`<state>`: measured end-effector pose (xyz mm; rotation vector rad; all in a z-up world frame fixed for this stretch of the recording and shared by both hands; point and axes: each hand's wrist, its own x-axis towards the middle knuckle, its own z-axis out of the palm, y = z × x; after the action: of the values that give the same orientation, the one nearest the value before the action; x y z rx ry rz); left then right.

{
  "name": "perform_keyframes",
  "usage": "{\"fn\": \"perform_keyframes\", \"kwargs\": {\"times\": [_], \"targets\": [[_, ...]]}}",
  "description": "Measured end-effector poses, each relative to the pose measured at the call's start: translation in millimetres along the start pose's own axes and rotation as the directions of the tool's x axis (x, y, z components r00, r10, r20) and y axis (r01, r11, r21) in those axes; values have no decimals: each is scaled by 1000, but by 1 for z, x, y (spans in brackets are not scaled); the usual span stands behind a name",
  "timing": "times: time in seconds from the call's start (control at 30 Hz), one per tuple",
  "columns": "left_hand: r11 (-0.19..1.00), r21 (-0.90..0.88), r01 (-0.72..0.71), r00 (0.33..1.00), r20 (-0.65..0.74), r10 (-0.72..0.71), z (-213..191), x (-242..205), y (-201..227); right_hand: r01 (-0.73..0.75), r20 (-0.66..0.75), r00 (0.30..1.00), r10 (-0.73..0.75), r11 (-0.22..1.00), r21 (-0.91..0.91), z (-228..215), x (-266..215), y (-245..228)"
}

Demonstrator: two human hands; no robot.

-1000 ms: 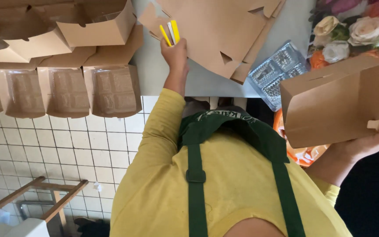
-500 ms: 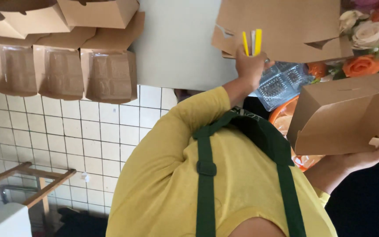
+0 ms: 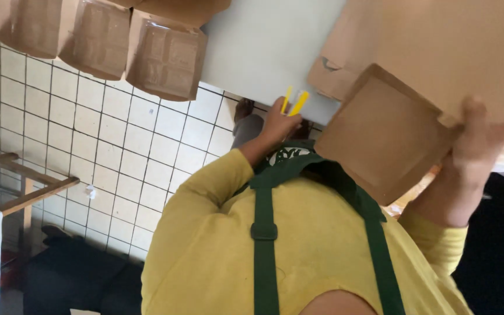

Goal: The person folds flat cardboard sheets into small rectangular boxes and secures the seams with a yellow stapler. They repeatedly pick up a flat sheet, fold the sides, staple the corners, and place the finished box into a stack on the left.

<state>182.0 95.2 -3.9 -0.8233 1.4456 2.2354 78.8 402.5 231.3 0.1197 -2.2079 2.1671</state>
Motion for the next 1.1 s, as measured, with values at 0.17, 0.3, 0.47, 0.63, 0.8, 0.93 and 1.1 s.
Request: {"fn": "perform_keyframes", "kwargs": {"times": [0.17,0.3,0.47,0.63,0.8,0.93,1.1], "targets": [[812,498,-304,563,-594,575,-126,-58,2,-372,-48,854,518,543,-753,142,75,32],[891,199,-408,533,-741,409,-187,-85,47,-420,58,820,570,667,-616,236,101,127],[884,-140,-445,691,-682,240,-236,-87,76,-560,275,765,583,812,-164,321,90,226],[906,-76,-416,767,-564,305,-268,-77,65,-451,-210,893,399,788,-420,334,44,281],[924,-68,-376,821,-487,298,-277,-83,69,-133,-325,936,-134,721,-680,339,-39,206],[955,-52,-293,842,-487,232,-292,-85,76,641,643,752,-144,384,-664,358,-72,179],[905,309,-291,736,-533,418,-272,-102,114,755,729,656,-196,183,-630,370,-75,186]]}}
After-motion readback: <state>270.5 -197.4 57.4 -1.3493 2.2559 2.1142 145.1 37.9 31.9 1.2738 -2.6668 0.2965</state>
